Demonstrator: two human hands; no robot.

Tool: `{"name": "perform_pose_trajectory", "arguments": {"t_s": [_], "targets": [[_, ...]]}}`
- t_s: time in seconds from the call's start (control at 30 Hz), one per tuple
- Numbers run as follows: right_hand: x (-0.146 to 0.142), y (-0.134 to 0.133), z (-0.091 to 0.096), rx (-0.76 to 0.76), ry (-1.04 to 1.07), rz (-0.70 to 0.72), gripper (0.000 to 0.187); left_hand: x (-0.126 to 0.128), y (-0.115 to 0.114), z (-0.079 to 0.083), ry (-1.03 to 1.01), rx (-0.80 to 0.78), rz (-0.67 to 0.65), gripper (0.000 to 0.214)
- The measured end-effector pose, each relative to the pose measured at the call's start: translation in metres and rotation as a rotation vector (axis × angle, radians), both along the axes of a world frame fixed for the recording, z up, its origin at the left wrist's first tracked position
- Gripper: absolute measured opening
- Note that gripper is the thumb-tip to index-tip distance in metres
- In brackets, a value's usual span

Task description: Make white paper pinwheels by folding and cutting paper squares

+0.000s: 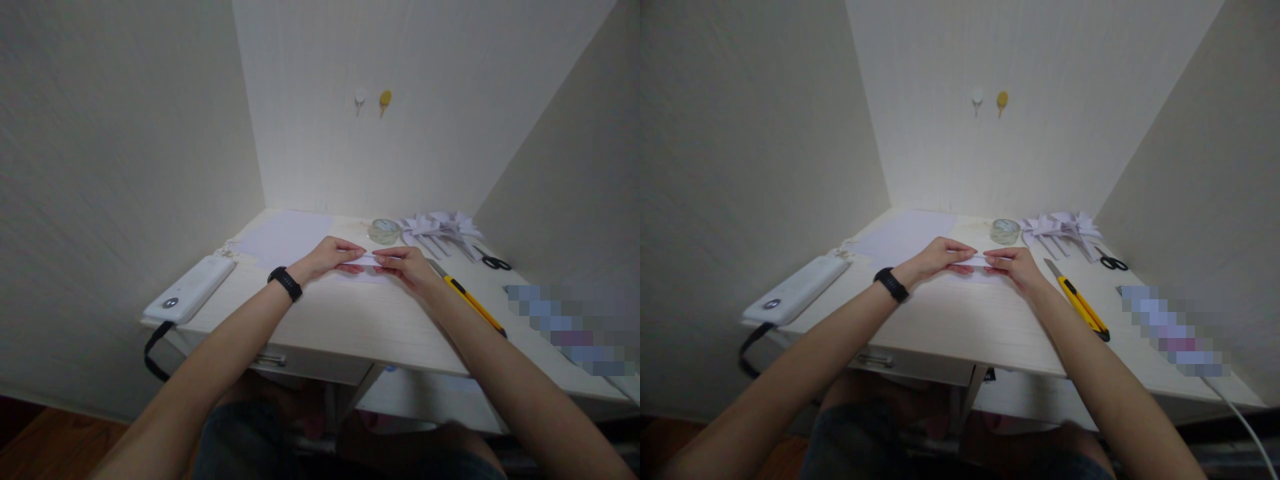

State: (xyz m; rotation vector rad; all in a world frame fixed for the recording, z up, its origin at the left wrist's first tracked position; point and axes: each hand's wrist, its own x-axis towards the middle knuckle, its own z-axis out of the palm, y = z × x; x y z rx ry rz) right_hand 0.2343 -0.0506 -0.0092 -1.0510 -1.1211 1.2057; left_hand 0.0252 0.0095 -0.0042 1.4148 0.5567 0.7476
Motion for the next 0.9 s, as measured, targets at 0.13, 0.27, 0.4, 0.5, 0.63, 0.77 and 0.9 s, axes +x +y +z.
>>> {"name": "perform_pose_trajectory", "arguments": {"t_s": [0.13,0.27,0.4,0.5,0.63,0.77,0.9], "targets": [[-0.0011,-0.0005,-0.0013,0.010,0.000,0.049,0.037,0.0013,-0.0009,0.0002,-0.023,-0.001,0.022,0.036],[-0.0028,-0.0009,-0.0015,0.006,-0.011,0.054,0.037,0.0009,-0.0008,0.0016,-0.013,0.010,0.050,0.034],[-0.0030,-0.0005,-0.0016,-0.011,-0.032,0.031,0.040,-0.0013,-0.0004,0.0027,0.025,0.037,0.046,0.031],[-0.0023,0.0005,-0.0029,-0.011,-0.038,0.017,0.041,-0.0034,0.0005,0.0024,0.051,0.067,0.029,0.029],[-0.0020,0.0015,-0.0044,-0.034,-0.061,0.001,0.040,-0.0049,0.0020,0.0018,0.100,0.098,0.036,0.028],[-0.0019,0.0017,-0.0038,-0.040,-0.087,-0.007,0.035,-0.0041,0.0015,0.0024,0.122,0.043,0.021,0.026],[-0.0016,0.0010,-0.0022,-0.054,-0.083,-0.014,0.036,-0.0030,-0.0001,0.0035,0.121,-0.041,-0.019,0.026]]}}
